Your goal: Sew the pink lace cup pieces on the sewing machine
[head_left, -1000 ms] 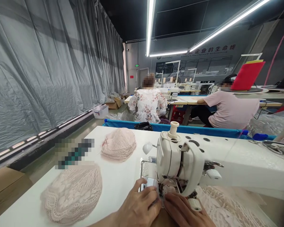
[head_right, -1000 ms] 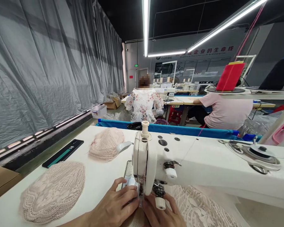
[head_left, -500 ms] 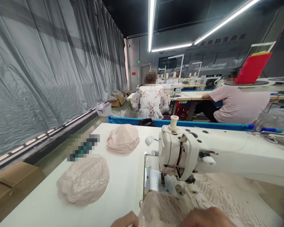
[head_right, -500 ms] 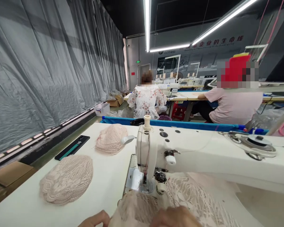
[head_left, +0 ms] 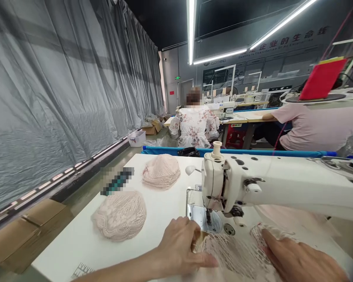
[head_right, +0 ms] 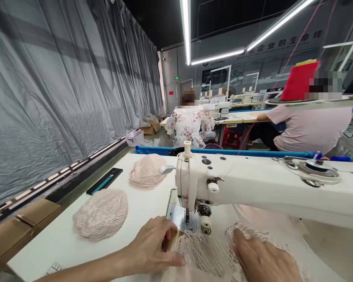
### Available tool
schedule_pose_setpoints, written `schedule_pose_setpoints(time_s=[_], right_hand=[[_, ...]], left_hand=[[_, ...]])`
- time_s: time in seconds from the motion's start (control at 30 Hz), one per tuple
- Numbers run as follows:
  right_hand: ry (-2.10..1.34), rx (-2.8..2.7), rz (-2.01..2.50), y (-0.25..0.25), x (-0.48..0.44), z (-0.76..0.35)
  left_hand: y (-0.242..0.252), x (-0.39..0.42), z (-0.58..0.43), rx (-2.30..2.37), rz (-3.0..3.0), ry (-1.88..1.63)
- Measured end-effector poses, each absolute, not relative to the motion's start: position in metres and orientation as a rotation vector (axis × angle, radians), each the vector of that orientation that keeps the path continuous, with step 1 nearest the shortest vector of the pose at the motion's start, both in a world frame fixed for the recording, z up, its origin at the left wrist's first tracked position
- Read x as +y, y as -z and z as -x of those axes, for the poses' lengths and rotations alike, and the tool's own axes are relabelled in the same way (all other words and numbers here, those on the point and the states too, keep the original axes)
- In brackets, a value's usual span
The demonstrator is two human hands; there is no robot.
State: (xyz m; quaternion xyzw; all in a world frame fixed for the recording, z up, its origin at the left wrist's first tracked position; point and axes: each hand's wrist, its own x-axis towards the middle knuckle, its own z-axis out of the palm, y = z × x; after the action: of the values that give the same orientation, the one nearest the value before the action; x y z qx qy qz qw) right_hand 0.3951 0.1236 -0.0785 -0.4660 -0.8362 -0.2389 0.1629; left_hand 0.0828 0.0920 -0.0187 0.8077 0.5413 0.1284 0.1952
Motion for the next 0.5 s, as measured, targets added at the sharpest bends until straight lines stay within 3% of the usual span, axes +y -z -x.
schedule_pose_setpoints(time_s=[0.37,0.5], right_hand=[[0.478,-2.344,1.411,0.040,0.110,-0.370],[-0.034,-2.351,0.937,0.020,0.089,-0.324]], left_hand=[[0.001,0.081,-0.082,1.447,-2.235,-0.423],[-0.016,0.073,-0.082,1.217,-2.016,-0.517]])
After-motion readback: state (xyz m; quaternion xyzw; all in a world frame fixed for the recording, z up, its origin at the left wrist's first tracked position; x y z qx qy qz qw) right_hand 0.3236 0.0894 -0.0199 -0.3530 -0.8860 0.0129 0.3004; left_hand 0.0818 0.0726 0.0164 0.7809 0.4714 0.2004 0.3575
